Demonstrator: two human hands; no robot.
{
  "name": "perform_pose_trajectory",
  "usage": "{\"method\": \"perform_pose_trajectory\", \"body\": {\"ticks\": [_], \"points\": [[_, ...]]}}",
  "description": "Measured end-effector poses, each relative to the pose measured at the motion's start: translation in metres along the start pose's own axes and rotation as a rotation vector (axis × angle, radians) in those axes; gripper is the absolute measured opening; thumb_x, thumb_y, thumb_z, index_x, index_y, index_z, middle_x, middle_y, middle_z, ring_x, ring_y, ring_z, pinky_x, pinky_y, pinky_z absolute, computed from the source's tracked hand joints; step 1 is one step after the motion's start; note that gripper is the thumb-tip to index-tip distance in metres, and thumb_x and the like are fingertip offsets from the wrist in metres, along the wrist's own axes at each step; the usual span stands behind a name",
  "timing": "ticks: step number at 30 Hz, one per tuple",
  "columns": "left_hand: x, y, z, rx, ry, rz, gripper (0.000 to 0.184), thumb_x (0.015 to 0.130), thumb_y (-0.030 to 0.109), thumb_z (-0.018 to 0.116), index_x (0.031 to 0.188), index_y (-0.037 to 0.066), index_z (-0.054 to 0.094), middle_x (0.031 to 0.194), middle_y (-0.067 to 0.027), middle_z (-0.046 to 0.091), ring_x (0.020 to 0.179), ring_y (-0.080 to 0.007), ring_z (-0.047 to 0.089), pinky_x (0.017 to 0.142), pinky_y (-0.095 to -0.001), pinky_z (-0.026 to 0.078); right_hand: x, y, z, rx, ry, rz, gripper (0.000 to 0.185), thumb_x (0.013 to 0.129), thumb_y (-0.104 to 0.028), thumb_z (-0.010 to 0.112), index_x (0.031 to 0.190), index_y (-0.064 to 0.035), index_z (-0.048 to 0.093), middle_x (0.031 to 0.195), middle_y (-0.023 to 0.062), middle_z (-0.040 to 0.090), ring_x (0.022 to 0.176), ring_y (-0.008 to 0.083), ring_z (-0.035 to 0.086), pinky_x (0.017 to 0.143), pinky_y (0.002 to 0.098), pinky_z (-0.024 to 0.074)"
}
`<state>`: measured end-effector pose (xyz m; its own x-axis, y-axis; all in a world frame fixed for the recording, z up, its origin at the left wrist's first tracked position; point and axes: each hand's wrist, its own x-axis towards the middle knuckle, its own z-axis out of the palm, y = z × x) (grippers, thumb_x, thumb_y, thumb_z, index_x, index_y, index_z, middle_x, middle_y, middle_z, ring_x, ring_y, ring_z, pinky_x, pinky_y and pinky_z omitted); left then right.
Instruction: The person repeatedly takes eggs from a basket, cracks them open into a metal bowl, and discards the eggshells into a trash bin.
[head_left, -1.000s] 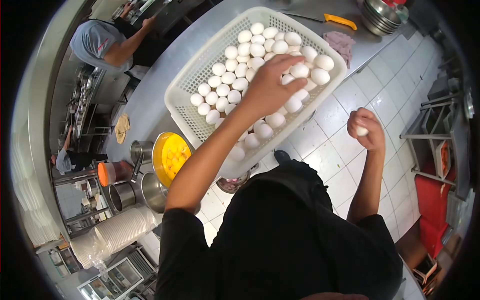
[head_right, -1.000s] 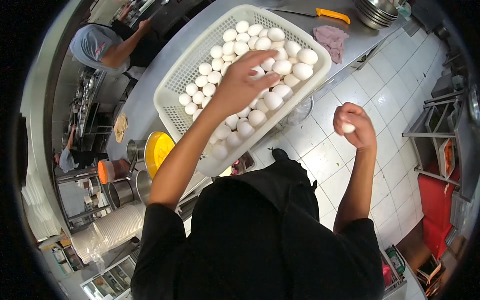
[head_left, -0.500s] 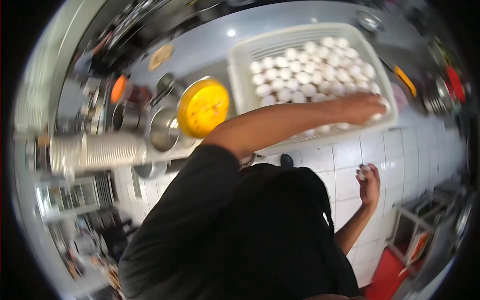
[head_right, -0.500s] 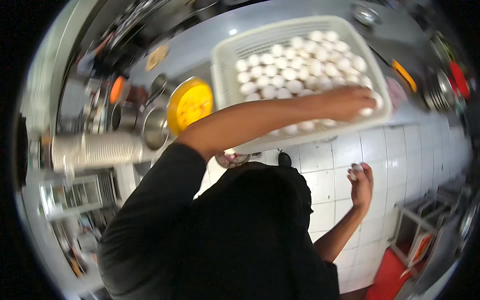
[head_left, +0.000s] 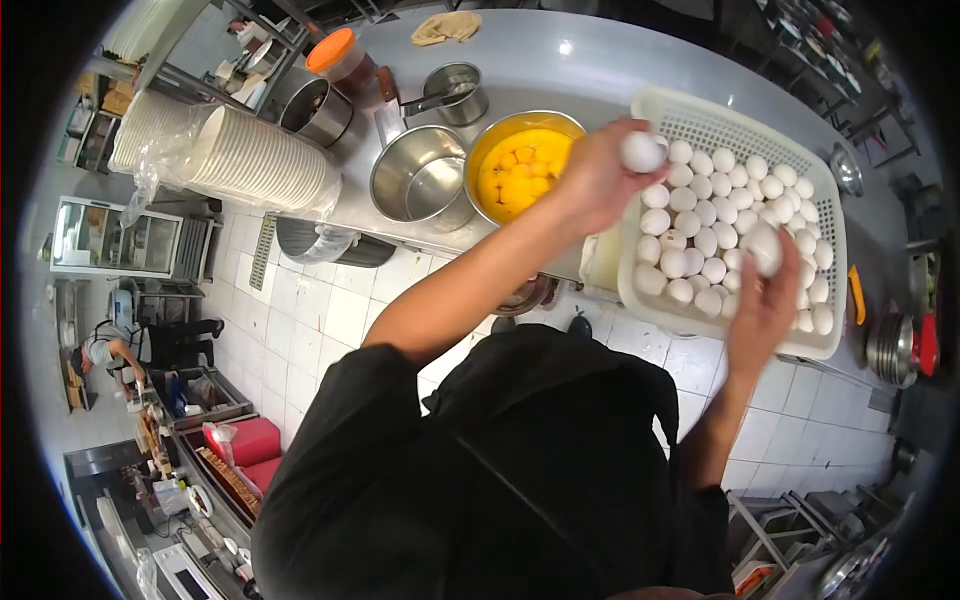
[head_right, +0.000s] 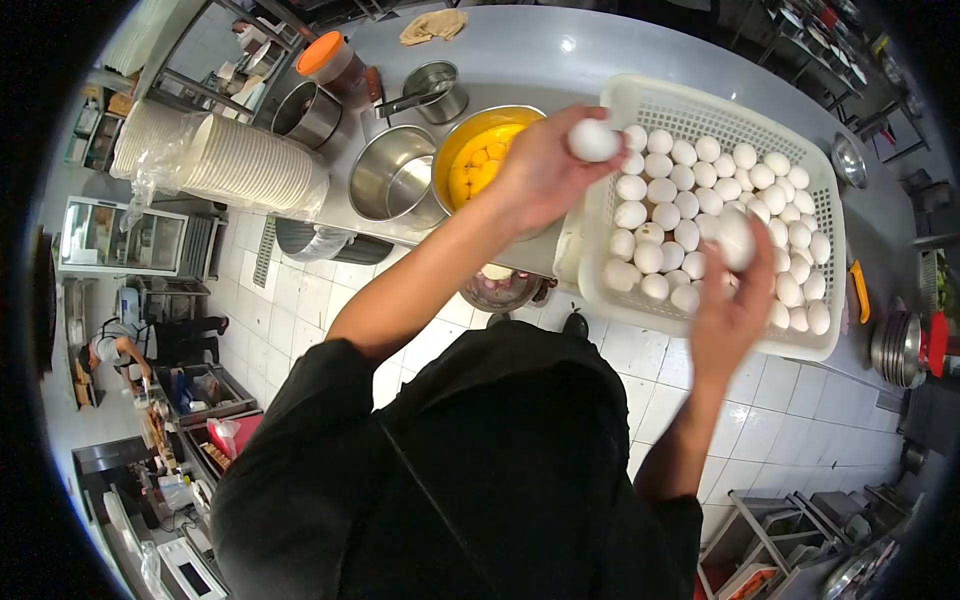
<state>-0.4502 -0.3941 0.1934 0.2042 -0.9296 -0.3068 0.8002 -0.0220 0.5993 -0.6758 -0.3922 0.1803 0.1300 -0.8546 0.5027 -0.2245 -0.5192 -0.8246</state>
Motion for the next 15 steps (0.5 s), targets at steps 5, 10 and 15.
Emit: {"method": "perform_pose_trajectory", "body": {"ticks": [5,10,15], "points": [[-0.006,0.037,-0.079,-0.057,0.085,0.076,0.026,0.103,0.016,0.036,0.112,-0.005,0.047,0.109,-0.0186,0.053,0.103,-0.0296,0.057,0.094,-0.0420,0.053,0.000,-0.042,0.122,0.030,-0.160,-0.173,0.040,0.090,-0.010,0.067,0.127,0.0011,0.056,0.120,0.0172,0.062,0.103,0.0262,0.062,0.083,0.0323,0.0502],[-0.011,0.049,-0.113,-0.173,0.122,0.054,0.022,0.101,0.015,0.041,0.113,-0.002,0.049,0.109,-0.0148,0.053,0.099,-0.0265,0.057,0.088,-0.0424,0.053,0.000,-0.072,0.177,-0.021,-0.035,-0.439,0.041,0.091,-0.011,0.067,0.128,0.0006,0.055,0.121,0.0177,0.061,0.102,0.0284,0.061,0.080,0.0334,0.0494],[-0.008,0.054,-0.126,-0.170,0.035,0.029,0.024,0.102,0.016,0.040,0.116,-0.002,0.049,0.110,-0.0135,0.054,0.101,-0.0262,0.057,0.088,-0.0424,0.052,-0.014,-0.048,0.215,-0.190,-0.002,-0.492,0.040,0.092,-0.014,0.065,0.129,-0.0020,0.055,0.125,0.0182,0.060,0.107,0.0326,0.057,0.091,0.0401,0.0442]]}}
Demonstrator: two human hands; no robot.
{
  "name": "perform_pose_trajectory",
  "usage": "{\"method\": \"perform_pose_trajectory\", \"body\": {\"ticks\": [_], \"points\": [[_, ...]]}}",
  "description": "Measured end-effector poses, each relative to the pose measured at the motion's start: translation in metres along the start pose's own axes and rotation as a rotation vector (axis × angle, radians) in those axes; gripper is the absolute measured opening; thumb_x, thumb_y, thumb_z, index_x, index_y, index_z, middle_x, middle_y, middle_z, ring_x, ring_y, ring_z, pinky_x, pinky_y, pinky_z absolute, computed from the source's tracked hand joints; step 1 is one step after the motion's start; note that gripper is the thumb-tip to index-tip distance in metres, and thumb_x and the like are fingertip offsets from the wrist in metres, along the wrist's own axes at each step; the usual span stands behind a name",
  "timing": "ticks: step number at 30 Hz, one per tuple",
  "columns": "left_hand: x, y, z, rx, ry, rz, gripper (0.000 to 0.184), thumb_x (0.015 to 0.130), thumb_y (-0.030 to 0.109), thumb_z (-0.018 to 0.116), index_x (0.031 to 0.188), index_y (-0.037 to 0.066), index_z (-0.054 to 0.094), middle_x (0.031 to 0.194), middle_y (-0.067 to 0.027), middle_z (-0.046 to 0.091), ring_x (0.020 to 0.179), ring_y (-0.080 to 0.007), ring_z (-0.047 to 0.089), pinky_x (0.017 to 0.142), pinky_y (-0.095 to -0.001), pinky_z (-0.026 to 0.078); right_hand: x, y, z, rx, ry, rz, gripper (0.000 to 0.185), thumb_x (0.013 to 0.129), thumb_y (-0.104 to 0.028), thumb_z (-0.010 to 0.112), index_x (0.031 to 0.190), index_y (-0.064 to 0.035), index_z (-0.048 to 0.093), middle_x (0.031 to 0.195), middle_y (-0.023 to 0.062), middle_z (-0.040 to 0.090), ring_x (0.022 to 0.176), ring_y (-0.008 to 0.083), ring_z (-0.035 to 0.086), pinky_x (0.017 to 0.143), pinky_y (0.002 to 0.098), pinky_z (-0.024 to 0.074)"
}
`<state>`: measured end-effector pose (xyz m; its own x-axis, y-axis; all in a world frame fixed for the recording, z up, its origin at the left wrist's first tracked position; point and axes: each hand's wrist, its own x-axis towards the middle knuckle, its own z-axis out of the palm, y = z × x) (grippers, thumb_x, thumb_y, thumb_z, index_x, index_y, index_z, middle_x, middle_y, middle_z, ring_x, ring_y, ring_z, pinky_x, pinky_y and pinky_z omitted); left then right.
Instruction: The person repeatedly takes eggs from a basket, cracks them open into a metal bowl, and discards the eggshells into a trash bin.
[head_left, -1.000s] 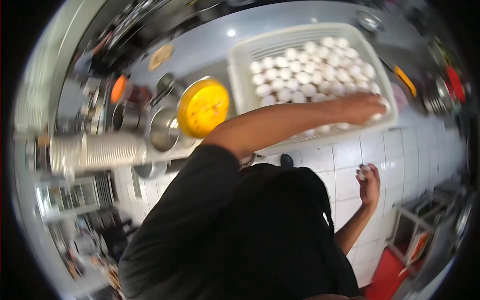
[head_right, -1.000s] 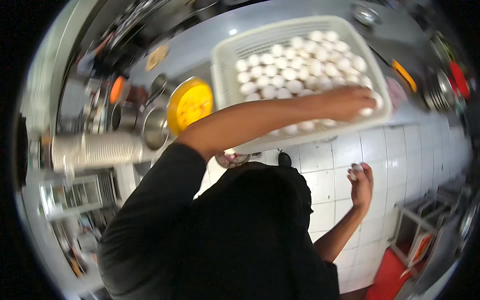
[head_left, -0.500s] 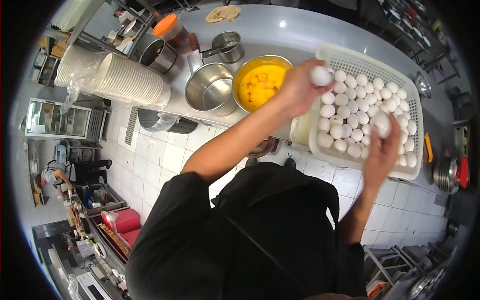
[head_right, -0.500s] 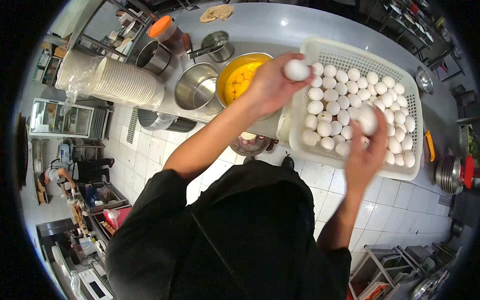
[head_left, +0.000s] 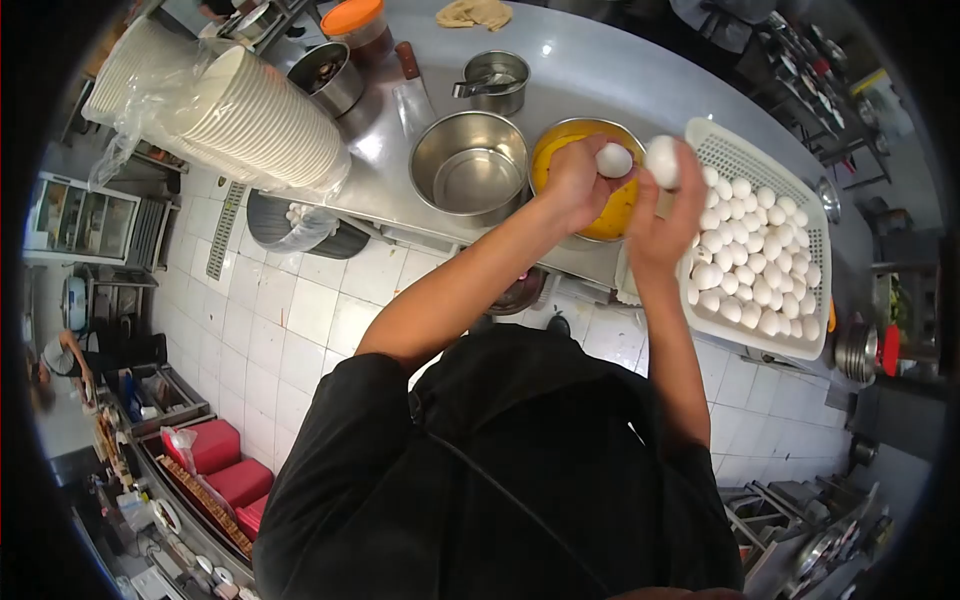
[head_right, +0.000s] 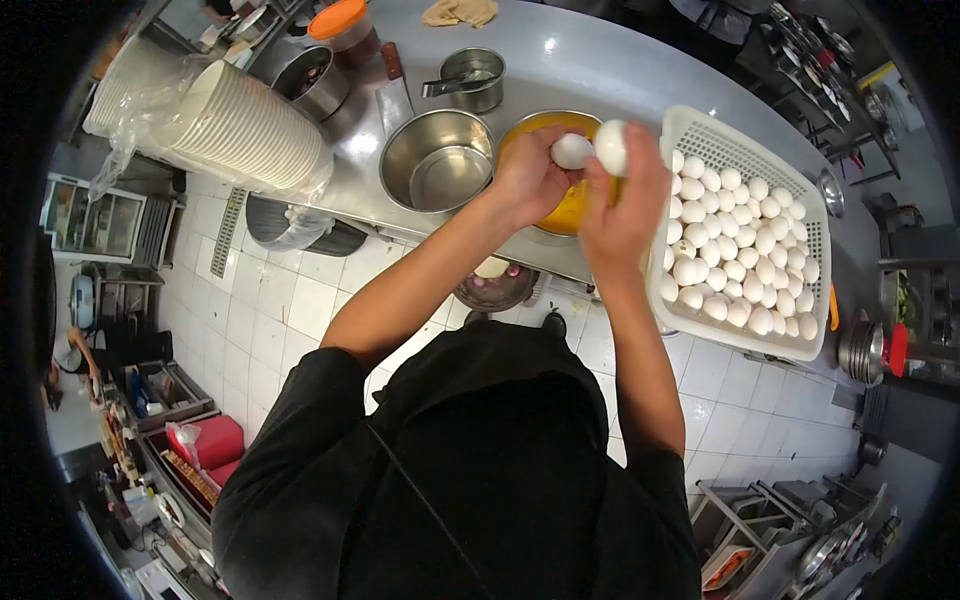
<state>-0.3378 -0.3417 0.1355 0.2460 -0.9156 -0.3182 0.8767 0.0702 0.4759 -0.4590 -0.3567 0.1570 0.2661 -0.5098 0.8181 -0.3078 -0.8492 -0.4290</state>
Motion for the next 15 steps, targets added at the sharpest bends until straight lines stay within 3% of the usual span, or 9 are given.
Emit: {"method": "perform_pose_trajectory", "body": {"ticks": [2,5,8,11,12,15], "points": [[-0.002,-0.003,0.001,0.032,-0.036,-0.020,0.029,0.104,0.019,0.035,0.118,-0.004,0.048,0.112,-0.0143,0.055,0.105,-0.0277,0.057,0.094,-0.0404,0.050,-0.010,0.008,0.013,-0.067,-0.157,-0.002,0.039,0.093,-0.014,0.064,0.130,-0.0041,0.055,0.125,0.0184,0.060,0.106,0.0336,0.056,0.092,0.0413,0.0428],[0.012,-0.009,-0.017,0.001,-0.044,-0.070,0.023,0.102,0.016,0.041,0.115,0.000,0.050,0.111,-0.0131,0.054,0.099,-0.0255,0.058,0.084,-0.0418,0.053,-0.009,0.011,0.006,-0.096,-0.218,0.087,0.042,0.093,-0.014,0.063,0.133,-0.0067,0.054,0.122,0.0151,0.062,0.099,0.0287,0.058,0.088,0.0380,0.0451],[0.011,-0.007,-0.016,0.001,0.009,-0.065,0.030,0.104,0.020,0.039,0.120,-0.004,0.048,0.119,-0.0175,0.057,0.109,-0.0274,0.058,0.099,-0.0412,0.049,0.000,0.009,-0.005,0.300,-0.193,0.535,0.039,0.093,-0.012,0.061,0.130,-0.0038,0.054,0.116,0.0121,0.063,0.093,0.0210,0.058,0.080,0.0330,0.0462],[0.008,0.007,-0.014,0.027,-0.114,-0.096,0.030,0.102,0.020,0.047,0.120,-0.003,0.050,0.116,-0.0167,0.060,0.108,-0.0270,0.060,0.101,-0.0413,0.049,0.016,0.029,-0.020,0.929,-0.129,0.988,0.032,0.093,-0.015,0.060,0.121,-0.0014,0.057,0.107,0.0086,0.063,0.087,0.0142,0.058,0.071,0.0282,0.0451],[0.009,0.010,-0.014,0.074,-0.177,-0.070,0.030,0.101,0.020,0.049,0.121,-0.003,0.051,0.114,-0.0160,0.060,0.107,-0.0271,0.060,0.101,-0.0414,0.049,0.022,0.034,-0.024,1.058,-0.146,1.110,0.027,0.093,-0.019,0.060,0.114,-0.0016,0.060,0.097,0.0068,0.064,0.080,0.0126,0.057,0.066,0.0268,0.0432],[0.011,0.016,-0.015,0.159,-0.318,-0.028,0.032,0.099,0.020,0.056,0.122,-0.002,0.053,0.111,-0.0139,0.062,0.105,-0.0266,0.061,0.100,-0.0410,0.049,0.024,0.056,-0.027,1.015,-0.417,1.195,0.028,0.091,-0.022,0.064,0.111,-0.0032,0.060,0.088,0.0044,0.063,0.073,0.0121,0.056,0.063,0.0256,0.0418]]}}
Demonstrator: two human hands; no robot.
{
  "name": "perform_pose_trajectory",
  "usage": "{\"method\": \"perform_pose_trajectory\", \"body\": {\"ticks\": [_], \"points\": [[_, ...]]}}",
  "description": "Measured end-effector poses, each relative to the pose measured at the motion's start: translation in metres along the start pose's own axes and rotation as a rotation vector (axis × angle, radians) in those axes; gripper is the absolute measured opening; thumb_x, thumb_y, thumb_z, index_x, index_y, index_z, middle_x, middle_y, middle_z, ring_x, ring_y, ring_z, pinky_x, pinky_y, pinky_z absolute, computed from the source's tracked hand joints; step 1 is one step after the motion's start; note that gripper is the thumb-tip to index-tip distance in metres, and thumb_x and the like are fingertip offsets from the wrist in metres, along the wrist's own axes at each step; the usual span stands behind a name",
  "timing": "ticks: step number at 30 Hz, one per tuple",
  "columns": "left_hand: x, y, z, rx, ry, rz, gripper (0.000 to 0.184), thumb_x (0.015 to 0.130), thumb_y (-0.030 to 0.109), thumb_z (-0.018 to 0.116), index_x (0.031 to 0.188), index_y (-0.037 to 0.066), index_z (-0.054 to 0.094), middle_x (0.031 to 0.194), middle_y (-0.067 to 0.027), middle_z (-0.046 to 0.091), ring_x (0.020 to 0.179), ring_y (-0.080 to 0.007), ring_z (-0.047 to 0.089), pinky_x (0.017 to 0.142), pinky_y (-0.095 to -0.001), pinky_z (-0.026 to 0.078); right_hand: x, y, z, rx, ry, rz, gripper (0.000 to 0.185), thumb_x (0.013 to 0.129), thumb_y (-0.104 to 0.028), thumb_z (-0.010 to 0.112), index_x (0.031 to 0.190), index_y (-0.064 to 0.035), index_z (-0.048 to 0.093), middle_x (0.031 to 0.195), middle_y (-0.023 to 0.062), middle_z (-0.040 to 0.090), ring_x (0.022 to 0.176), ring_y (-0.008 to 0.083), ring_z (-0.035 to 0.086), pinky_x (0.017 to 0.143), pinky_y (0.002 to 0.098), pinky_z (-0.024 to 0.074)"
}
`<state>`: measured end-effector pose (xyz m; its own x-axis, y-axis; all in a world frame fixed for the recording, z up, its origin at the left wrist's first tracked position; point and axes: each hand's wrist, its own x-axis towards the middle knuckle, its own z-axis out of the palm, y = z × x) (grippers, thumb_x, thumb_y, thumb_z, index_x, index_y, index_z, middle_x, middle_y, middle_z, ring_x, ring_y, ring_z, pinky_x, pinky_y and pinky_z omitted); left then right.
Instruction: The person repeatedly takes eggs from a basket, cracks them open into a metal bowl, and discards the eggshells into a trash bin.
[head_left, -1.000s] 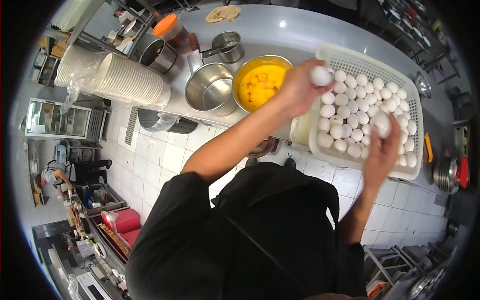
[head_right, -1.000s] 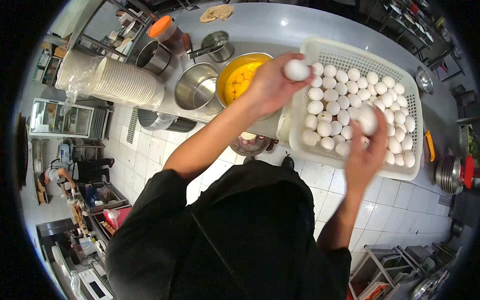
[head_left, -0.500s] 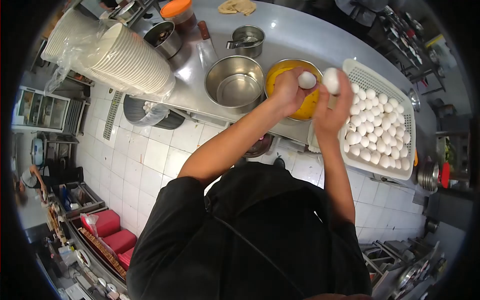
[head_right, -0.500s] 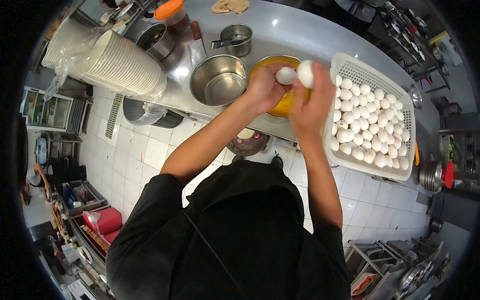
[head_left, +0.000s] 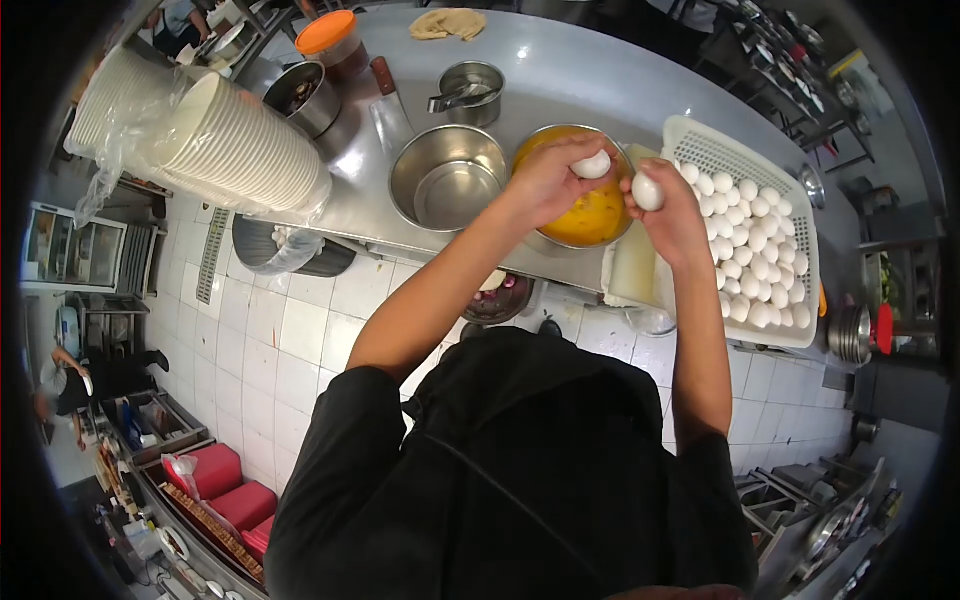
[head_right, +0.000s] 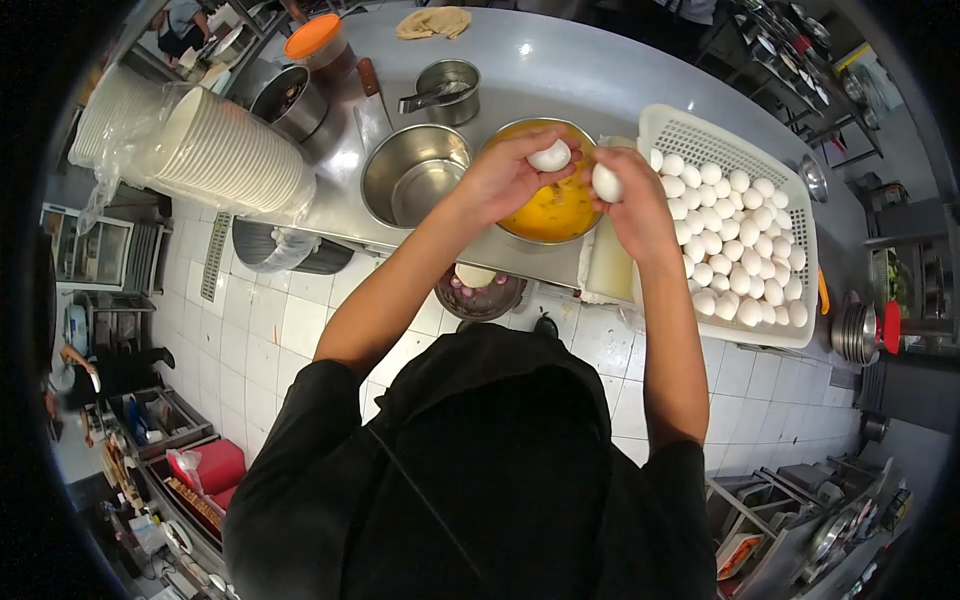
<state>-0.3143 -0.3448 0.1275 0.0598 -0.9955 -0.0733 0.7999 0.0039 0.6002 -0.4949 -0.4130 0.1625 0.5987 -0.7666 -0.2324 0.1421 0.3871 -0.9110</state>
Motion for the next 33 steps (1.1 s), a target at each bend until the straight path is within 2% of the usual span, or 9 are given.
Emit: {"method": "perform_pose_trajectory", "body": {"ticks": [1,5,8,11,14,16,20,25,33], "points": [[-0.002,0.004,0.005,-0.012,-0.015,-0.006,0.032,0.098,0.021,0.058,0.122,-0.001,0.053,0.110,-0.0130,0.062,0.105,-0.0261,0.061,0.100,-0.0403,0.049,-0.001,-0.007,0.008,-0.140,-0.031,0.012,0.033,0.088,-0.024,0.068,0.113,-0.0031,0.061,0.083,0.0038,0.063,0.070,0.0106,0.055,0.063,0.0239,0.0407],[-0.002,0.010,0.011,0.015,-0.160,-0.050,0.035,0.096,0.021,0.061,0.123,0.000,0.055,0.113,-0.0113,0.062,0.106,-0.0225,0.061,0.099,-0.0373,0.049,0.010,-0.012,0.009,-0.350,-0.092,0.026,0.043,0.084,-0.025,0.072,0.119,-0.0003,0.063,0.083,0.0039,0.064,0.071,0.0093,0.056,0.064,0.0231,0.0415],[-0.004,0.007,0.024,0.102,0.002,-0.047,0.038,0.093,0.020,0.066,0.123,-0.001,0.055,0.115,-0.0103,0.062,0.105,-0.0191,0.061,0.094,-0.0344,0.051,0.021,-0.017,-0.002,-0.354,-0.117,0.048,0.046,0.083,-0.024,0.072,0.121,0.0011,0.064,0.085,0.0050,0.066,0.075,0.0098,0.058,0.066,0.0232,0.0430],[-0.004,0.009,0.019,0.821,0.095,0.158,0.044,0.088,0.018,0.073,0.122,-0.003,0.056,0.112,-0.0111,0.063,0.100,-0.0179,0.063,0.087,-0.0321,0.054,0.026,-0.024,-0.009,-0.421,-0.143,0.042,0.046,0.081,-0.022,0.071,0.121,0.0018,0.065,0.087,0.0063,0.067,0.078,0.0113,0.060,0.068,0.0240,0.0452],[0.003,0.015,0.010,0.818,0.016,0.102,0.044,0.083,0.014,0.076,0.118,-0.004,0.057,0.106,-0.0125,0.064,0.094,-0.0180,0.065,0.081,-0.0298,0.056,0.027,-0.032,-0.009,-0.590,-0.161,0.016,0.045,0.079,-0.020,0.069,0.118,0.0023,0.067,0.085,0.0064,0.068,0.080,0.0121,0.062,0.069,0.0248,0.0467],[0.005,0.014,0.009,0.847,0.040,0.104,0.043,0.080,0.011,0.077,0.116,-0.005,0.058,0.105,-0.0133,0.064,0.093,-0.0185,0.066,0.080,-0.0292,0.056,0.033,-0.033,-0.012,-0.651,-0.227,-0.009,0.044,0.078,-0.020,0.069,0.116,0.0025,0.068,0.083,0.0058,0.069,0.079,0.0122,0.062,0.068,0.0251,0.0472],[0.009,0.006,0.003,0.937,0.100,0.142,0.041,0.077,0.008,0.076,0.112,-0.006,0.059,0.104,-0.0143,0.065,0.089,-0.0191,0.066,0.079,-0.0293,0.056,0.041,-0.028,-0.012,-0.727,-0.221,-0.013,0.044,0.075,-0.020,0.068,0.113,0.0027,0.069,0.079,0.0048,0.068,0.075,0.0117,0.061,0.066,0.0241,0.0464],[0.012,-0.004,-0.002,1.152,0.238,0.242,0.039,0.074,0.010,0.076,0.107,-0.005,0.061,0.101,-0.0127,0.066,0.085,-0.0184,0.067,0.076,-0.0287,0.055,0.049,-0.015,-0.010,-0.776,-0.201,-0.011,0.045,0.075,-0.020,0.069,0.114,0.0025,0.069,0.078,0.0051,0.068,0.074,0.0108,0.061,0.066,0.0234,0.0465],[0.004,-0.011,-0.001,1.259,0.370,0.358,0.031,0.072,0.013,0.076,0.097,-0.002,0.064,0.092,-0.0120,0.068,0.080,-0.0196,0.067,0.071,-0.0308,0.054,0.058,0.002,-0.011,-0.849,-0.208,-0.134,0.048,0.073,-0.023,0.075,0.114,-0.0002,0.070,0.092,0.0123,0.072,0.086,0.0157,0.066,0.081,0.0271,0.0502]]}}
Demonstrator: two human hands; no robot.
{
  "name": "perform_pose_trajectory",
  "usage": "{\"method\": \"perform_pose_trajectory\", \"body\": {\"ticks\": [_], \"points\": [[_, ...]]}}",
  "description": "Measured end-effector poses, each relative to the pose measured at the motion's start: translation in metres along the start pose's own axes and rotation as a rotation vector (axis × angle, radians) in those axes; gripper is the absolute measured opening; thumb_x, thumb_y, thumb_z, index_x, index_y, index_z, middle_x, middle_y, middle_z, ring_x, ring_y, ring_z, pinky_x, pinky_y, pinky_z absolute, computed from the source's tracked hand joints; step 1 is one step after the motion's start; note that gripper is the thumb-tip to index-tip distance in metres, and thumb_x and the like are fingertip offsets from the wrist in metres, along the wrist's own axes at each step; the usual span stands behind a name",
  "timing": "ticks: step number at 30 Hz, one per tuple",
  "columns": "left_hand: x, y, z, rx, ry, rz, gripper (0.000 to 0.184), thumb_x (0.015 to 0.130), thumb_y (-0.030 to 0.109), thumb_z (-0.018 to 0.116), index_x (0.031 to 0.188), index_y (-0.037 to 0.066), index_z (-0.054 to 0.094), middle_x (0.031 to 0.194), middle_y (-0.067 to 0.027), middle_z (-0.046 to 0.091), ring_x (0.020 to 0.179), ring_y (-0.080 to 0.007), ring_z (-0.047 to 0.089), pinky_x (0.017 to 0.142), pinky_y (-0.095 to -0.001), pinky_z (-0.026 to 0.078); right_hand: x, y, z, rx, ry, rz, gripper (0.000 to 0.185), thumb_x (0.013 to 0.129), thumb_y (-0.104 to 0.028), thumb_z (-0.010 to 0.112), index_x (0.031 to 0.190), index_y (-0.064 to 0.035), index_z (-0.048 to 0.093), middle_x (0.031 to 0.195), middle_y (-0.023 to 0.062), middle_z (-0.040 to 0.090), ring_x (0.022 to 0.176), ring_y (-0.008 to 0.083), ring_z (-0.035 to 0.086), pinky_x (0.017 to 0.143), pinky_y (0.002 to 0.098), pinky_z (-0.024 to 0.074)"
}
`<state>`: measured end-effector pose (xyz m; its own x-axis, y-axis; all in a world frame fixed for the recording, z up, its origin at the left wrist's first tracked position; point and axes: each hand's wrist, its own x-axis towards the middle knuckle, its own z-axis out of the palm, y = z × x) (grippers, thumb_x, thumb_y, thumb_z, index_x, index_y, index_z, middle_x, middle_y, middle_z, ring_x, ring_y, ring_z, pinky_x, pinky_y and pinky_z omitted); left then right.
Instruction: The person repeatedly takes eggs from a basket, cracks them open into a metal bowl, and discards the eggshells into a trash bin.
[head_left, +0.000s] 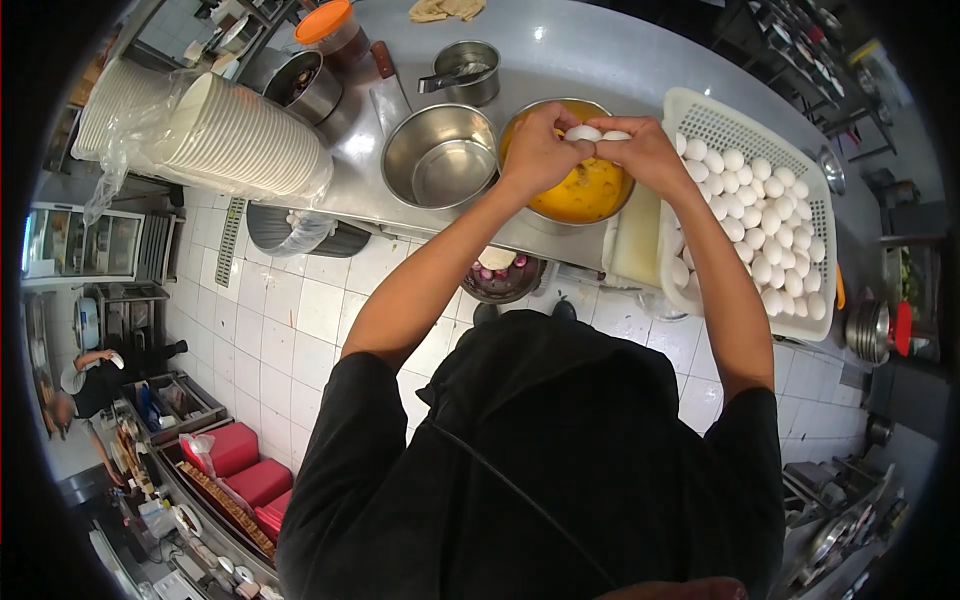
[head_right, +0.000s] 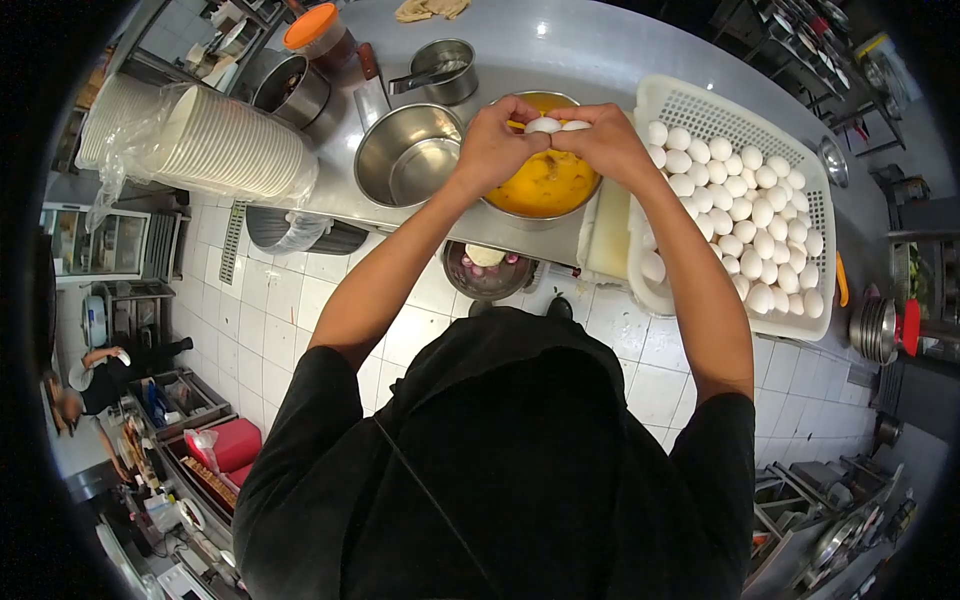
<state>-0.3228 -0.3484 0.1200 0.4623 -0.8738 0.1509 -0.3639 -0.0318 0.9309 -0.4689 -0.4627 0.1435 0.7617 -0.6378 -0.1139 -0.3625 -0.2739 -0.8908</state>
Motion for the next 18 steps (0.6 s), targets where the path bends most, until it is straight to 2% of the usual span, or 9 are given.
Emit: {"method": "perform_pose_trajectory", "body": {"ticks": [2,5,8,11,17,18], "points": [[-0.003,0.002,0.001,0.003,0.053,0.029,0.030,0.070,0.014,0.076,0.093,-0.001,0.064,0.087,-0.0143,0.070,0.073,-0.0229,0.068,0.067,-0.0332,0.054,0.000,0.002,0.001,-0.007,0.004,-0.022,0.048,0.073,-0.024,0.076,0.114,-0.0007,0.070,0.095,0.0134,0.072,0.088,0.0171,0.067,0.084,0.0276,0.0500],[-0.011,0.015,0.000,-0.007,0.069,-0.025,0.025,0.072,0.013,0.074,0.091,0.001,0.063,0.082,-0.0128,0.070,0.070,-0.0223,0.068,0.064,-0.0341,0.054,-0.002,0.002,0.002,-0.012,0.011,-0.051,0.047,0.073,-0.024,0.076,0.114,-0.0011,0.070,0.096,0.0136,0.072,0.088,0.0173,0.066,0.084,0.0279,0.0498],[-0.011,0.010,0.005,-0.004,0.116,0.041,0.022,0.073,0.011,0.074,0.089,0.001,0.062,0.077,-0.0131,0.069,0.067,-0.0210,0.068,0.062,-0.0348,0.054,-0.005,-0.001,0.002,-0.008,0.015,-0.052,0.046,0.074,-0.023,0.075,0.114,-0.0009,0.070,0.095,0.0126,0.072,0.086,0.0157,0.066,0.083,0.0272,0.0501],[-0.013,0.010,0.007,-0.096,0.053,-0.064,0.026,0.074,0.005,0.073,0.098,0.000,0.062,0.092,-0.0116,0.069,0.083,-0.0187,0.070,0.070,-0.0295,0.055,-0.010,-0.003,0.003,0.004,0.023,-0.053,0.044,0.075,-0.020,0.074,0.115,-0.0012,0.070,0.094,0.0110,0.071,0.085,0.0140,0.065,0.081,0.0263,0.0502],[-0.012,0.003,0.014,-0.086,0.088,-0.037,0.025,0.076,0.000,0.071,0.099,0.000,0.059,0.099,-0.0113,0.067,0.089,-0.0199,0.069,0.073,-0.0302,0.056,-0.008,0.002,0.001,0.009,0.023,-0.100,0.042,0.076,-0.018,0.073,0.115,-0.0015,0.070,0.092,0.0080,0.071,0.083,0.0118,0.064,0.080,0.0256,0.0501],[-0.011,-0.001,0.016,-0.123,0.116,0.005,0.024,0.075,0.001,0.071,0.096,0.000,0.060,0.090,-0.0115,0.067,0.081,-0.0184,0.068,0.068,-0.0299,0.055,-0.007,0.001,-0.001,0.017,0.018,-0.091,0.042,0.076,-0.018,0.073,0.115,-0.0014,0.070,0.092,0.0077,0.071,0.083,0.0117,0.064,0.080,0.0255,0.0501]]}}
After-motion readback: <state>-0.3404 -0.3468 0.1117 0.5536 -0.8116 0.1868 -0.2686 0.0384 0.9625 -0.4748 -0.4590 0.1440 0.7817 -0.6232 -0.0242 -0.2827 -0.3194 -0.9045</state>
